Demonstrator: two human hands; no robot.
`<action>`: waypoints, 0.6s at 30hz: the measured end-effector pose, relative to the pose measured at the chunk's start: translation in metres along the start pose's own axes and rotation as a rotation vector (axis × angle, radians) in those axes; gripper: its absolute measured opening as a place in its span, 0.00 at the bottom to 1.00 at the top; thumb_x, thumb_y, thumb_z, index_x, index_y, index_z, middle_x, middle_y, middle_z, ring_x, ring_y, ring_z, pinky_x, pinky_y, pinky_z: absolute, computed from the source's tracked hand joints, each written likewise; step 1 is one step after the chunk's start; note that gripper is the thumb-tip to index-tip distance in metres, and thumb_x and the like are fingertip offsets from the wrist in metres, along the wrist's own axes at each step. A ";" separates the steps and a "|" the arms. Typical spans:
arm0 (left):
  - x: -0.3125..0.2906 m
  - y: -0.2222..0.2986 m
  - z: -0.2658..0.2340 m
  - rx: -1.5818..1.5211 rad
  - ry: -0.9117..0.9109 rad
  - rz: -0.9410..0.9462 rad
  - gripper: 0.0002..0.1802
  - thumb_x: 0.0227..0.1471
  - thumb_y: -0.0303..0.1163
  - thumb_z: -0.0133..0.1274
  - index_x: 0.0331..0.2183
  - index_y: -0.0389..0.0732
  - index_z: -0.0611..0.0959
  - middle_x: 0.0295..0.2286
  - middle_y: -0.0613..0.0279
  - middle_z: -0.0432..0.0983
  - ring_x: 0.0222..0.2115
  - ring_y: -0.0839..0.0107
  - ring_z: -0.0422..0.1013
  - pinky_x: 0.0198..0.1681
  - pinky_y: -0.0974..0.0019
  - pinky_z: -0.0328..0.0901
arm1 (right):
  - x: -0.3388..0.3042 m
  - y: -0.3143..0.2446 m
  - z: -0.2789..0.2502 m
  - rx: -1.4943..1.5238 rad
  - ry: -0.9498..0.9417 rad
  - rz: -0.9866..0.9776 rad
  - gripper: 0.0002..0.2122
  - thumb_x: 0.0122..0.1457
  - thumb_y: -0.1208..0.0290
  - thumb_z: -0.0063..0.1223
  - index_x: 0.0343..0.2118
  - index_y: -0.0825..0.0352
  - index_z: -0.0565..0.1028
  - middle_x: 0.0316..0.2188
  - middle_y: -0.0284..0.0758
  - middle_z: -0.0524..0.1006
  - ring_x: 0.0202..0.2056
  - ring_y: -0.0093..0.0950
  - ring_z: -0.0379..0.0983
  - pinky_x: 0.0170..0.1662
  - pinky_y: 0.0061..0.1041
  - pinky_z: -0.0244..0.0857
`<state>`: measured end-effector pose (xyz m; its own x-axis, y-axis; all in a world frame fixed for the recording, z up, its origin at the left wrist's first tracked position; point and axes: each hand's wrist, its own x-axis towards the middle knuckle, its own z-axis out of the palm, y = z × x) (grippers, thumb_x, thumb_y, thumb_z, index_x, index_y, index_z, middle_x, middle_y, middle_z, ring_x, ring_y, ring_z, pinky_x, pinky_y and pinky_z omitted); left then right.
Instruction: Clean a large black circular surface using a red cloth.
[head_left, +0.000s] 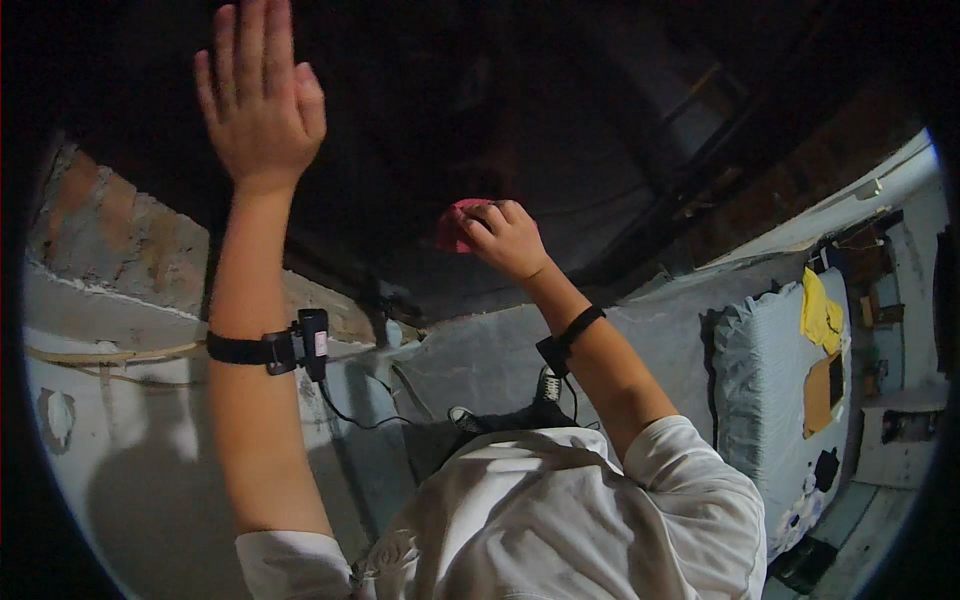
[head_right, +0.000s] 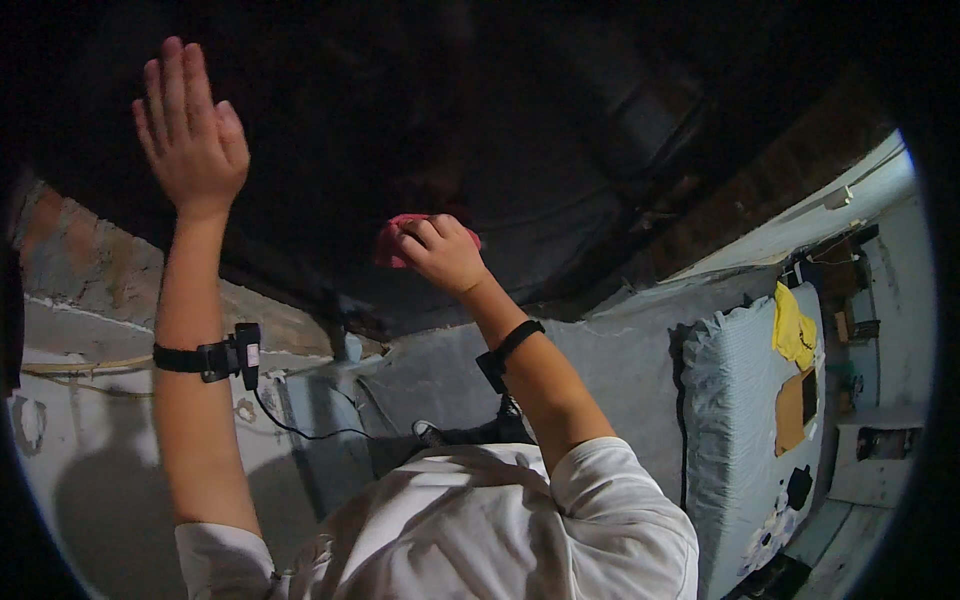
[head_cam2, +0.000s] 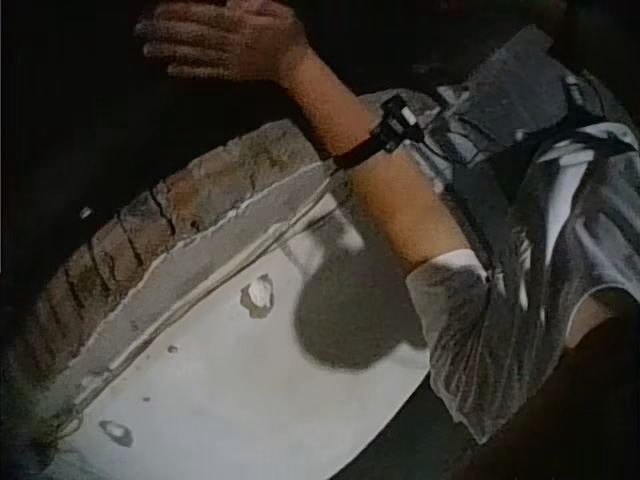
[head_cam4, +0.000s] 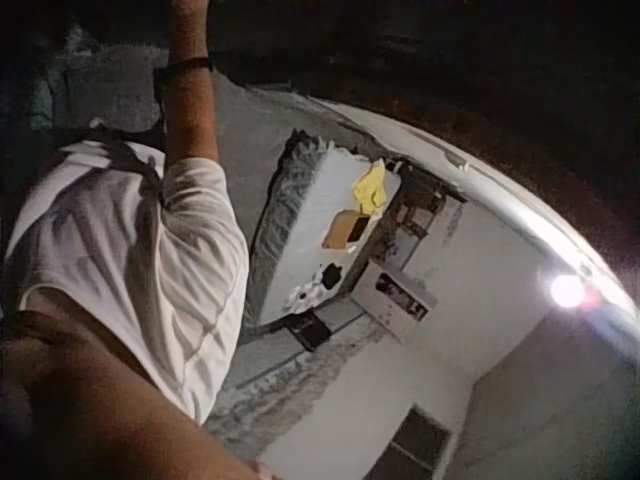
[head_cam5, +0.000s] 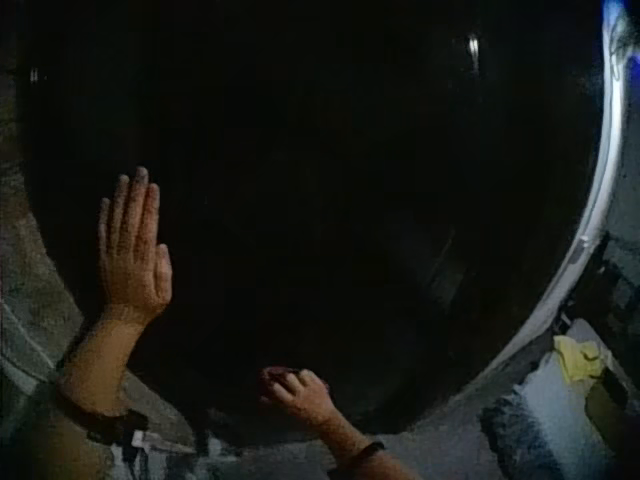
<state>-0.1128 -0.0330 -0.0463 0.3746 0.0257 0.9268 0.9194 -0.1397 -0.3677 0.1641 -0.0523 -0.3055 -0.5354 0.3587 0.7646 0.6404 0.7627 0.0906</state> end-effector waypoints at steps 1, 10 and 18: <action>-0.001 0.000 0.000 -0.001 -0.010 -0.004 0.35 0.66 0.39 0.40 0.72 0.50 0.64 0.73 0.66 0.55 0.73 0.61 0.53 0.74 0.47 0.46 | -0.008 0.004 -0.002 0.007 -0.031 0.020 0.16 0.49 0.67 0.63 0.44 0.54 0.80 0.45 0.29 0.77 0.42 0.34 0.73 0.47 0.35 0.72; -0.004 -0.006 -0.002 0.012 -0.040 -0.007 0.35 0.66 0.38 0.41 0.72 0.46 0.65 0.72 0.59 0.56 0.73 0.55 0.52 0.74 0.46 0.45 | -0.085 0.072 -0.014 0.009 -0.196 0.040 0.16 0.51 0.65 0.63 0.44 0.54 0.78 0.44 0.31 0.76 0.42 0.37 0.72 0.46 0.36 0.72; -0.001 -0.015 -0.011 0.047 -0.032 0.029 0.34 0.67 0.39 0.39 0.70 0.40 0.66 0.71 0.54 0.58 0.72 0.50 0.54 0.73 0.44 0.46 | -0.134 0.132 -0.066 -0.014 -0.334 0.093 0.15 0.54 0.67 0.59 0.46 0.56 0.77 0.43 0.34 0.75 0.44 0.39 0.72 0.49 0.38 0.70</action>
<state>-0.1284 -0.0423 -0.0411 0.4042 0.0539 0.9131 0.9124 -0.0941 -0.3983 0.3564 -0.0349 -0.3537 -0.6236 0.5842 0.5195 0.7011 0.7119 0.0408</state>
